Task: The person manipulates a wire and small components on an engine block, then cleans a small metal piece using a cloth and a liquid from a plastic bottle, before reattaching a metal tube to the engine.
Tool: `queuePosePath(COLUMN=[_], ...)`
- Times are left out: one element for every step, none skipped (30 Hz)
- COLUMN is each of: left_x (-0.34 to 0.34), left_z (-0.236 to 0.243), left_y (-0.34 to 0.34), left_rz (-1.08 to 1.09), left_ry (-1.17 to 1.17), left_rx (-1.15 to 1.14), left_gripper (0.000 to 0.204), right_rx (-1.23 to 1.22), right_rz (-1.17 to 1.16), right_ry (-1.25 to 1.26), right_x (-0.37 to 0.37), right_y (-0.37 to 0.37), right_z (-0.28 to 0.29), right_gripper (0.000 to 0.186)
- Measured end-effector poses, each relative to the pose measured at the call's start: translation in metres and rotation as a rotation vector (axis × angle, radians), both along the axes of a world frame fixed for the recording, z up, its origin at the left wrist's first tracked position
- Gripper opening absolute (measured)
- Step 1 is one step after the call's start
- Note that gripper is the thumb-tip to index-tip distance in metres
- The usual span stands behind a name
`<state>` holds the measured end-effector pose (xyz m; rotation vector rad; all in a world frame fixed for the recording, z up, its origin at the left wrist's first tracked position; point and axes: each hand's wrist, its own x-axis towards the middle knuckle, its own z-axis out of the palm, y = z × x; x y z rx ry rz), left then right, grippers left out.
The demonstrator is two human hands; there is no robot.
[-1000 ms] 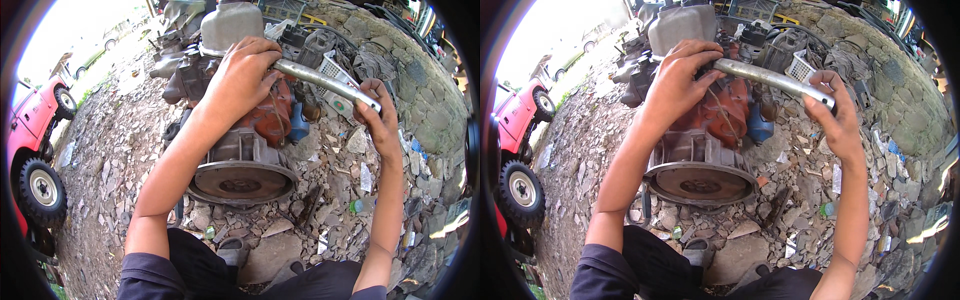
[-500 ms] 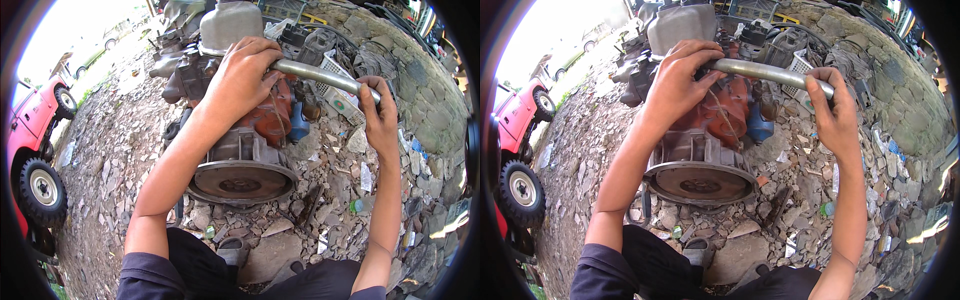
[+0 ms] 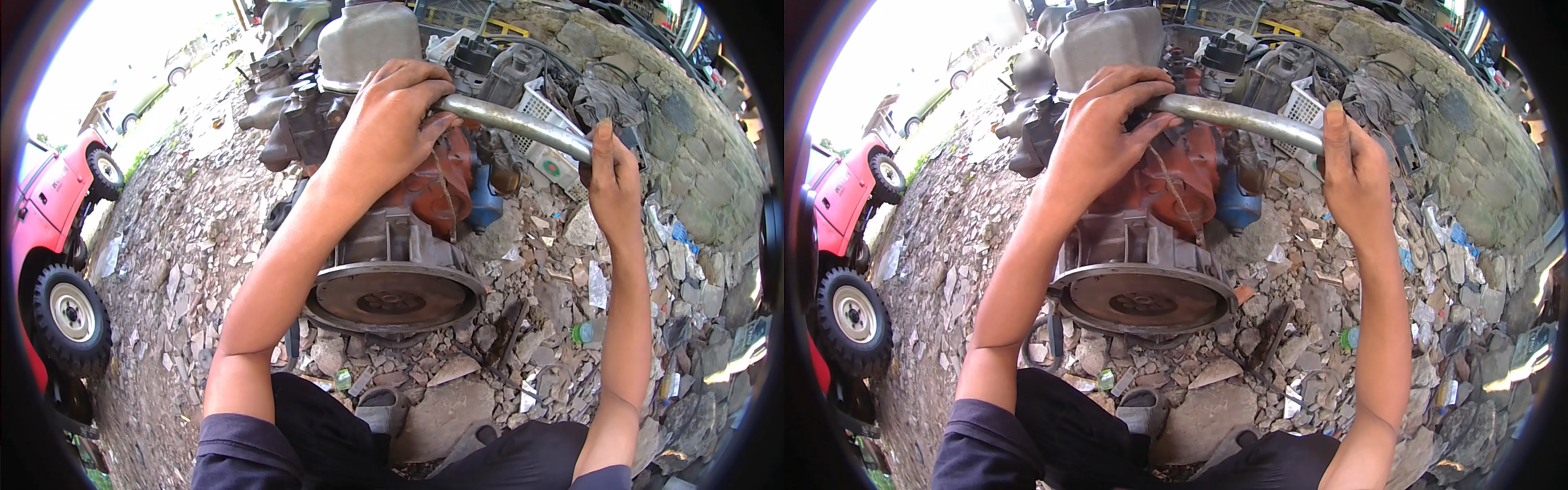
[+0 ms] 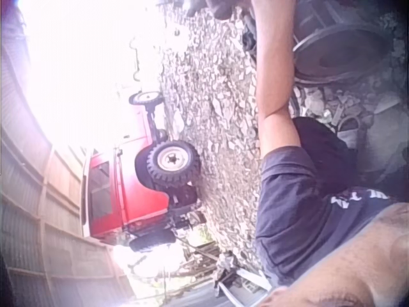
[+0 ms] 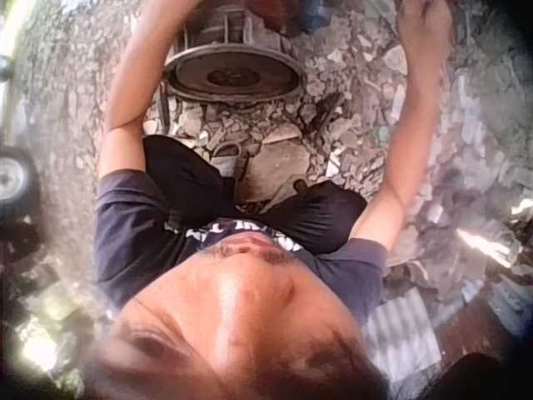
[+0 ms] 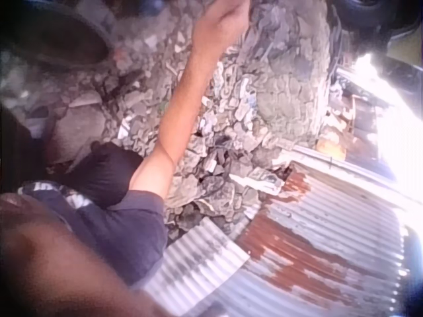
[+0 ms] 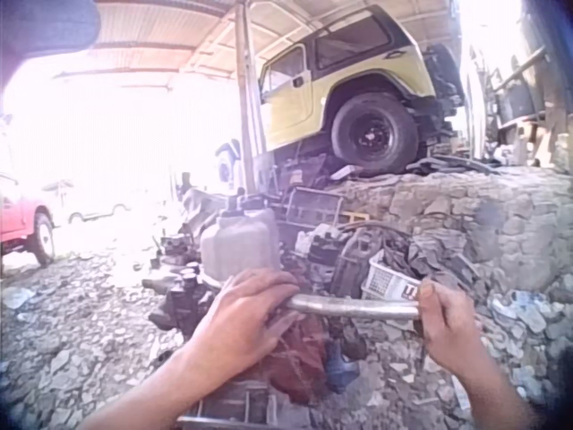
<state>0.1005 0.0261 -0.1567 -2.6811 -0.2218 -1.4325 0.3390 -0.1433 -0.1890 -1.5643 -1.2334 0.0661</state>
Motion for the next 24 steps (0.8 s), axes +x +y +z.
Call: queuePosePath(left_x=[-0.001,0.000,0.001,0.001,0.001,0.000,0.000,0.000,-0.001,-0.001,-0.001,-0.001,0.000,0.001,0.002,0.003,0.003,0.003,0.003,0.004,0.004,0.004,0.005,0.005], left_z=[0.001,0.001,0.001,0.000,0.000,0.001,0.002,0.002,0.002,0.002,0.002,0.001,0.001,0.000,-0.001,-0.001,-0.002,-0.002,-0.002,-0.003,-0.004,-0.005,-0.005,-0.005], left_y=[0.000,0.000,-0.001,-0.001,-0.001,-0.001,-0.001,-0.001,0.000,0.001,0.001,0.001,0.001,0.001,0.001,0.000,0.000,0.001,0.001,0.002,0.003,0.003,0.004,0.005], left_rz=[0.004,0.006,0.009,0.013,0.018,0.022,0.021,0.021,0.021,0.023,0.019,0.016,0.016,0.013,0.011,0.008,0.012,0.016,0.019,0.015,0.010,0.003,-0.001,-0.005], left_ry=[-0.003,-0.008,-0.012,-0.016,-0.012,-0.008,-0.002,-0.004,-0.005,-0.008,-0.014,-0.019,-0.025,-0.031,-0.037,-0.045,-0.048,-0.051,-0.054,-0.061,-0.068,-0.073,-0.071,-0.069], left_rx=[0.007,0.015,0.023,0.028,0.025,0.022,0.021,0.023,0.026,0.027,0.024,0.020,0.016,0.012,0.008,0.005,0.013,0.020,0.027,0.026,0.024,0.023,0.019,0.016], left_gripper=[0.029,0.030,0.031,0.032,0.032,0.032,0.032,0.032,0.032,0.032,0.032,0.031,0.031,0.031,0.031,0.030,0.030,0.030,0.029,0.029,0.029,0.028,0.027,0.026], right_rx=[0.076,0.262,0.294,0.325,0.357,0.231,0.106,0.138,0.166,0.193,0.221,0.221,0.264,0.307,0.350,0.401,0.452,0.503,0.532,0.562,0.591,0.652,0.690,0.728], right_rz=[0.004,0.022,0.016,0.012,0.008,0.012,0.011,0.034,0.002,-0.028,-0.057,-0.058,-0.096,-0.134,-0.171,-0.129,-0.086,-0.043,-0.027,-0.011,0.004,-0.048,-0.031,-0.014], right_ry=[-0.036,-0.137,-0.158,-0.179,-0.201,-0.124,-0.046,0.064,0.127,0.189,0.252,0.267,0.291,0.316,0.341,0.309,0.278,0.247,0.191,0.134,0.077,0.073,0.146,0.218], right_x=[-0.002,-0.009,-0.013,-0.019,-0.025,-0.016,-0.011,-0.012,-0.013,-0.014,-0.014,-0.012,-0.015,-0.021,-0.024,-0.024,-0.023,-0.021,-0.020,-0.020,-0.018,-0.013,-0.007,0.000], right_y=[0.002,0.008,0.007,0.007,0.008,0.003,0.000,0.004,0.005,0.006,0.007,0.009,0.012,0.014,0.017,0.018,0.020,0.021,0.021,0.020,0.020,0.022,0.022,0.020], right_z=[-0.001,-0.006,-0.004,-0.002,0.001,0.002,0.003,0.001,0.002,0.003,0.004,0.002,0.000,-0.002,-0.004,-0.007,-0.011,-0.013,-0.014,-0.015,-0.016,-0.019,-0.019,-0.019], right_gripper=[0.032,0.032,0.034,0.037,0.041,0.041,0.042,0.043,0.043,0.043,0.044,0.047,0.047,0.046,0.045,0.044,0.042,0.041,0.038,0.036,0.033,0.031,0.031,0.031])
